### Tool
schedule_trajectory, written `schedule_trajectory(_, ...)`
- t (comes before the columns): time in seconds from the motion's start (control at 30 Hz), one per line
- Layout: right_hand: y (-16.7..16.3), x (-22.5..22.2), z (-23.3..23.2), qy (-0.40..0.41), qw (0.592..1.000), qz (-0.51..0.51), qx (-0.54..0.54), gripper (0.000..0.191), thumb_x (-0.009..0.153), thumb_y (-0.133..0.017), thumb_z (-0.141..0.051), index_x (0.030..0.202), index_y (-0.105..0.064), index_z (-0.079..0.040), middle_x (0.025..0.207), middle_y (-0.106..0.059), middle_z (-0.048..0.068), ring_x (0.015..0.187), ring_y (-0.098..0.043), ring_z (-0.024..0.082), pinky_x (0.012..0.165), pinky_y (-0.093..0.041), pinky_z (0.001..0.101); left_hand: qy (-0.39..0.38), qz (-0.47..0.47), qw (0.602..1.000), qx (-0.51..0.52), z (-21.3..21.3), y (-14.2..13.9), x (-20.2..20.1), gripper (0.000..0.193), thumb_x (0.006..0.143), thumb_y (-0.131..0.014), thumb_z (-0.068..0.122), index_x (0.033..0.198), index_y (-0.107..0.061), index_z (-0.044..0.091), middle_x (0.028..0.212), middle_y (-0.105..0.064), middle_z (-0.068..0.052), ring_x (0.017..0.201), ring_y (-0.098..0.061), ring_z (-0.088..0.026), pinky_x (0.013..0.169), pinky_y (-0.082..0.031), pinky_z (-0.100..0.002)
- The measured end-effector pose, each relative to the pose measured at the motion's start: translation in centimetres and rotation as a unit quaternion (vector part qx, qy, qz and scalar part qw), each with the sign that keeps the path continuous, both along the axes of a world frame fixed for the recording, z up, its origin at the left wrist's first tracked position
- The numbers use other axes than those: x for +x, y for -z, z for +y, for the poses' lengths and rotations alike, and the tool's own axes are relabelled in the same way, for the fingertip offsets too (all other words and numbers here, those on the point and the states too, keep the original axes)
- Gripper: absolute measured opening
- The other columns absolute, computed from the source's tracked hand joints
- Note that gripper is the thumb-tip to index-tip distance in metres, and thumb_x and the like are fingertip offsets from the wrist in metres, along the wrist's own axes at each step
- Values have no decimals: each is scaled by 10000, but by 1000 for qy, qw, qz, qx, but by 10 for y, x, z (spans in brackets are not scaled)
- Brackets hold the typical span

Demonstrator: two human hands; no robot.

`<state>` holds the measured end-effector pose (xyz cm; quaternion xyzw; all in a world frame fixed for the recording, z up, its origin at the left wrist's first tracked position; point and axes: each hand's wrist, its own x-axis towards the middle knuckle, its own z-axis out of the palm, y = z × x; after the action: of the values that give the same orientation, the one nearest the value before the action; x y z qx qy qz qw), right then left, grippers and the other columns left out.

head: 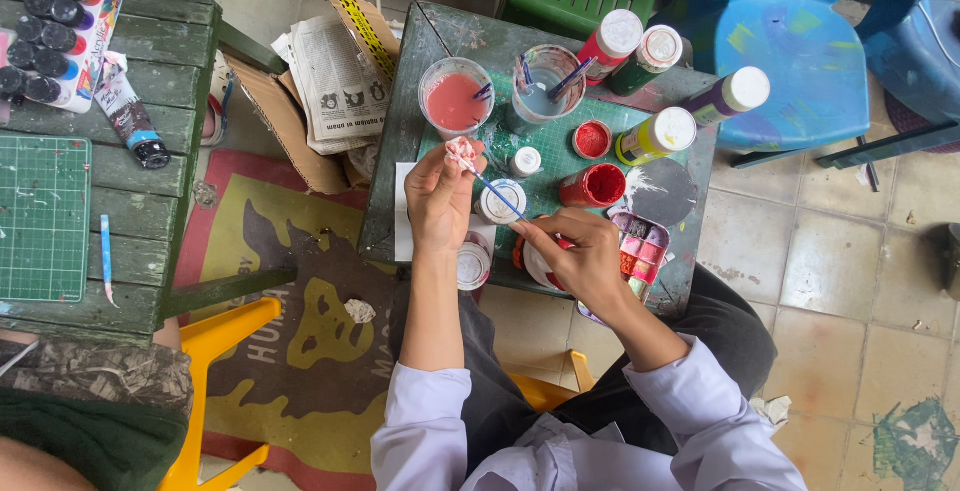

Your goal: The person sits on a low chair and paints a red and white plaster figurine with a paintbrush, rotating the figurine to reach different sides. They dip the brush into a cup of water and touch it against a palette of dry pigments between brush strokes.

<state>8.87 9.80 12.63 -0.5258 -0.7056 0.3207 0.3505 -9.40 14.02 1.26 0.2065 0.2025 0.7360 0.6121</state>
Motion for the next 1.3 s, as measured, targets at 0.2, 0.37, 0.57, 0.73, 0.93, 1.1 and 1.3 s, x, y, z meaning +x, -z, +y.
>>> schedule_trajectory(0.2,3,-4,-3,-5,998,-27,55,113,872,-815,-143,882,-806,-31,648,-650,84,549,-546,153,531,-411,328,6,-7,1000,5,0,0,2,249,1018,-719,134,1217,-713,-16,1181,-716,-188,1097,-670,-237,996,-540,-406)
schedule_trajectory(0.37,10,0,-8,5,993,56,-101,196,901,-799,-176,816,-778,-1,671,-685,61,562,-557,72,511,-431,289,11,12,1000,13,0,-9,-1,239,1038,-705,129,1219,-720,-27,1173,-710,-188,1101,-658,-239,979,-517,-401)
schedule_trajectory(0.57,25,11,-4,-46,946,192,-256,303,962,-730,-240,807,-791,13,679,-689,-9,633,-557,29,574,-438,223,25,13,997,79,-2,-26,1,167,1080,-652,145,1155,-688,0,1026,-645,-99,961,-534,-178,877,-421,-353)
schedule_trajectory(0.73,34,19,-6,-45,896,265,-354,353,991,-687,-249,812,-784,39,589,-506,-34,543,-391,45,500,-280,233,36,24,995,88,0,-31,5,137,1100,-613,150,1108,-654,20,1000,-572,-47,950,-484,-159,866,-403,-358)
schedule_trajectory(0.93,41,20,-12,-35,893,295,-339,365,1019,-665,-239,819,-774,46,617,-491,-35,557,-369,47,507,-274,243,26,46,996,77,0,-30,10,137,1106,-593,152,1096,-634,22,1004,-561,-36,976,-499,-167,887,-419,-381)
schedule_trajectory(1.1,43,30,-21,-9,912,255,-320,354,1015,-665,-239,824,-773,38,647,-565,-15,601,-431,47,549,-336,234,15,-4,999,43,3,-33,4,175,1128,-581,196,1062,-633,43,1020,-585,-59,1016,-538,-188,945,-466,-423)
schedule_trajectory(1.3,40,50,-33,0,924,269,-273,284,1002,-661,-211,892,-776,25,789,-729,30,726,-612,66,688,-492,241,13,-10,999,37,2,-22,1,224,1049,-674,211,1203,-690,50,1200,-664,-104,1109,-576,-210,965,-497,-466)
